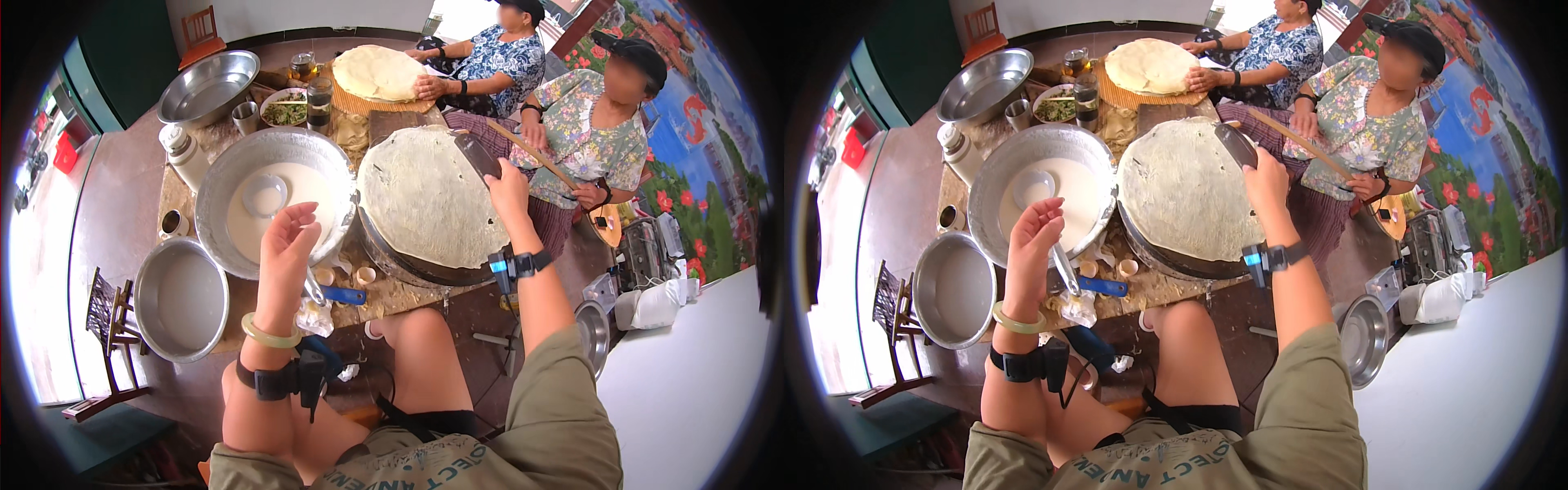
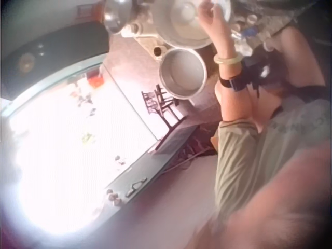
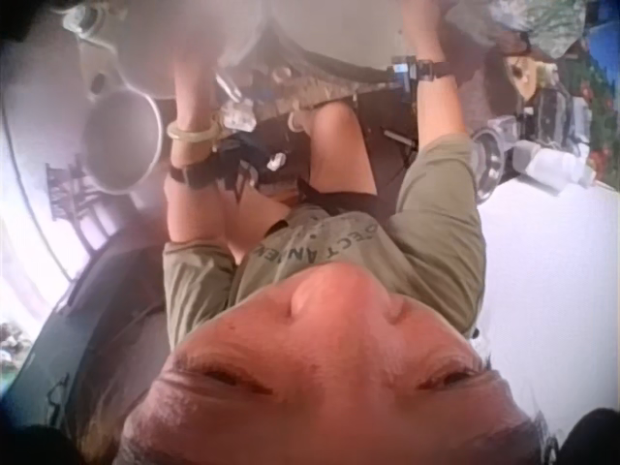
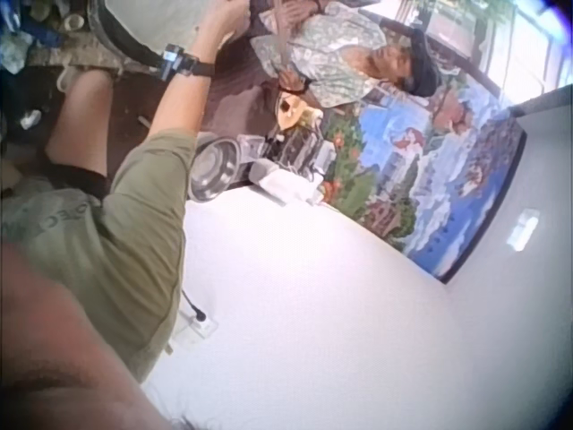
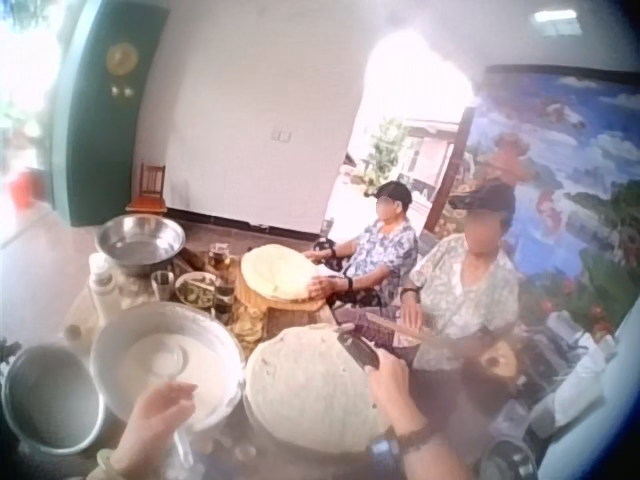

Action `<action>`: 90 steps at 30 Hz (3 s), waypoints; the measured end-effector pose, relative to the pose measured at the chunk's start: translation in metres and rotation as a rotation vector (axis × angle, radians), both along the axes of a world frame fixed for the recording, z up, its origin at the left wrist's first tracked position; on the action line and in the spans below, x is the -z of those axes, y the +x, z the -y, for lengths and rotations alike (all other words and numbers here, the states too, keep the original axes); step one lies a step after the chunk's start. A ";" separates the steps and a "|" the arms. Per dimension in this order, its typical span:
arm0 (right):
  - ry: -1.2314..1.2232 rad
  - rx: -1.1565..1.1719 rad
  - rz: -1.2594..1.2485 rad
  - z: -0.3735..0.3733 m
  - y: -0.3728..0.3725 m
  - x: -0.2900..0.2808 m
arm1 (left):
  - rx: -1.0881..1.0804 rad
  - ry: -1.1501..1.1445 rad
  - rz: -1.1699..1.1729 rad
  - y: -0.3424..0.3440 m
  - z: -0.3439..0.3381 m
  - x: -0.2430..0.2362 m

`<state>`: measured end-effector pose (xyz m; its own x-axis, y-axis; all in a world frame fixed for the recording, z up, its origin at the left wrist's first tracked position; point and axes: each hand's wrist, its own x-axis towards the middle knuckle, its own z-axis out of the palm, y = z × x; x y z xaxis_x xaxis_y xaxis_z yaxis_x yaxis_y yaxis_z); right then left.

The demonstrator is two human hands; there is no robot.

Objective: Preparing and cooking thin crepes on a traditional flat griddle using batter and various tools.

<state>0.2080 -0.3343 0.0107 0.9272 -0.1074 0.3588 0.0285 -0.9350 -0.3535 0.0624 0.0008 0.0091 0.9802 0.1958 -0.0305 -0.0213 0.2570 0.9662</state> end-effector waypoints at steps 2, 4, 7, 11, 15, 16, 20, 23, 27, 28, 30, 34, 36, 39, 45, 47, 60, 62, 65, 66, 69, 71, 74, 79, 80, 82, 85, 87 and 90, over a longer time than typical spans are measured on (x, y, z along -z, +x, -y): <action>-0.028 0.005 -0.010 -0.001 0.008 -0.012 | -0.067 0.223 0.013 0.008 -0.001 0.015; -0.029 0.021 0.033 0.013 0.010 -0.008 | -0.213 0.774 0.136 0.017 0.006 0.013; 0.219 -0.048 0.132 0.030 -0.013 0.001 | -0.188 1.160 0.133 0.037 0.025 -0.002; 0.720 -0.041 0.160 0.058 -0.071 0.031 | -0.084 1.315 0.376 0.105 0.087 -0.035; 0.996 0.031 0.047 0.073 -0.136 0.036 | 0.119 1.457 0.284 0.194 0.153 -0.012; 1.056 0.017 0.072 0.073 -0.149 0.034 | 0.117 1.474 0.285 0.213 0.161 0.000; 1.129 0.140 0.071 0.101 -0.194 0.050 | 0.179 1.595 0.239 0.264 0.188 0.040; 1.186 0.196 0.062 0.118 -0.211 0.060 | 0.216 1.676 0.146 0.284 0.203 0.060; 1.229 0.266 0.029 0.129 -0.223 0.057 | 0.186 1.784 0.095 0.291 0.210 0.071; 1.230 0.282 0.030 0.130 -0.224 0.057 | 0.166 1.774 0.174 0.292 0.210 0.074; 1.217 0.276 0.019 0.132 -0.224 0.058 | 0.178 1.810 0.187 0.298 0.206 0.075; 1.249 0.310 0.002 0.137 -0.226 0.064 | 0.173 1.837 0.251 0.295 0.212 0.075; 1.233 0.300 0.020 0.138 -0.229 0.066 | 0.183 1.814 0.206 0.294 0.210 0.073; 1.275 0.305 0.027 0.136 -0.232 0.064 | 0.089 1.627 0.148 0.288 0.197 0.060; 1.233 0.318 0.066 0.147 -0.251 0.071 | 0.207 1.196 0.405 0.175 0.171 -0.037; 1.241 0.303 0.059 0.145 -0.255 0.072 | 0.333 1.212 0.606 0.115 0.161 -0.047; 1.242 0.130 0.057 0.112 -0.299 0.067 | 0.212 1.456 -0.028 -0.067 0.107 0.096; 1.199 0.128 0.036 0.106 -0.308 0.067 | 0.082 1.426 0.007 -0.065 0.099 0.112; 1.250 0.096 0.036 0.098 -0.315 0.073 | -0.047 1.363 0.062 -0.068 0.095 0.114; 1.259 0.099 0.019 0.095 -0.315 0.070 | -0.029 1.391 0.070 -0.072 0.095 0.109; 1.191 0.109 0.007 0.094 -0.314 0.080 | 0.020 1.408 0.034 -0.088 0.098 0.092; 1.083 0.101 0.041 0.092 -0.304 0.076 | 0.039 1.397 0.112 -0.107 0.099 0.080; 0.631 0.031 0.044 0.094 -0.272 0.061 | 0.102 1.276 0.135 -0.132 0.099 0.039; 0.216 -0.282 0.235 0.088 -0.195 0.052 | 0.077 1.189 0.245 -0.157 0.089 -0.017; 0.099 -0.353 0.297 0.088 -0.182 0.055 | 0.072 1.181 0.235 -0.160 0.088 -0.022; 0.051 -0.390 0.285 0.082 -0.156 0.063 | 0.068 1.165 0.216 -0.167 0.087 -0.022; 0.015 -0.450 0.262 0.068 -0.145 0.085 | 0.075 1.144 0.182 -0.174 0.084 -0.019; -0.003 -0.418 0.245 0.065 -0.153 0.094 | 0.088 1.129 0.167 -0.175 0.082 -0.018; 0.009 -0.465 0.193 0.066 -0.172 0.092 | 0.051 1.065 0.148 -0.176 0.079 -0.018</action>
<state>0.0359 -0.4006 -0.0818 0.7945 0.2975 0.5294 0.5070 -0.8048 -0.3086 -0.1133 -0.0783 0.0274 0.9680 0.0103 0.2508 -0.1692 -0.7110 0.6825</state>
